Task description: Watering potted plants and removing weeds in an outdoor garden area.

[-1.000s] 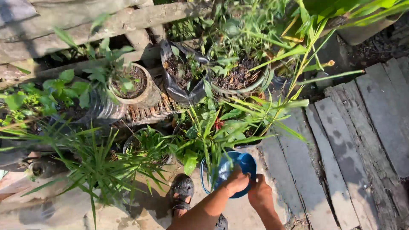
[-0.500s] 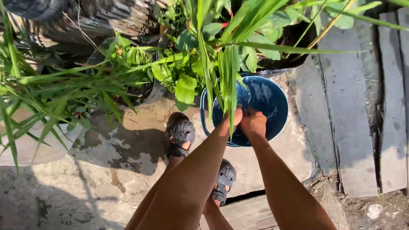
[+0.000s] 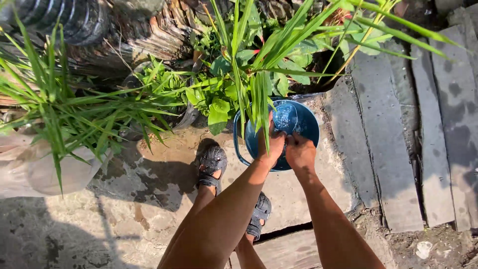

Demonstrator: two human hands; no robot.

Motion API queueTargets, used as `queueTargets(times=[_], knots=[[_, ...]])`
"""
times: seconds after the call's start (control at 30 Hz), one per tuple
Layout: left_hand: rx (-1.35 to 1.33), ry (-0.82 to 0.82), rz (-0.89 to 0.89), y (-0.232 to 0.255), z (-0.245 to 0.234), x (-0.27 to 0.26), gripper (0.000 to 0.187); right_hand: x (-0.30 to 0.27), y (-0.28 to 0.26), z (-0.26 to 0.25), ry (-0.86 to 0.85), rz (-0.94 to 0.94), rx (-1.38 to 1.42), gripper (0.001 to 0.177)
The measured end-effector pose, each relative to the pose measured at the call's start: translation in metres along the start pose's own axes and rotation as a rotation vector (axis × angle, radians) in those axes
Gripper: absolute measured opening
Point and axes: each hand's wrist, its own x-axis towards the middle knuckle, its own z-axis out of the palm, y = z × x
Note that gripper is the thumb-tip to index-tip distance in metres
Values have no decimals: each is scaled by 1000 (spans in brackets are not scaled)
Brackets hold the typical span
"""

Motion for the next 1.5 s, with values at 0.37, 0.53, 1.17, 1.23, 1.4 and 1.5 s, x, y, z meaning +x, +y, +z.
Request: queueTargets(times=[0.37, 0.53, 1.17, 1.23, 1.4, 1.5], knots=[[-144, -106, -276, 263, 52, -10, 80, -28, -185, -190, -28, 67, -53, 33], [-415, -302, -26, 371, 79, 23, 61, -14, -300, -291, -7, 150, -10, 28], [-219, -150, -337, 401, 54, 163, 39, 95, -542, -450, 388, -408, -436, 41], [-317, -194, -279, 404, 40, 163, 38, 104, -544, -444, 431, -472, -447, 49], [-115, -207, -456, 444, 11, 139, 41, 87, -541, -424, 517, -576, -443, 72], [-98, -191, -435, 436, 10, 133, 42, 60, -525, -413, 570, -695, -419, 76]])
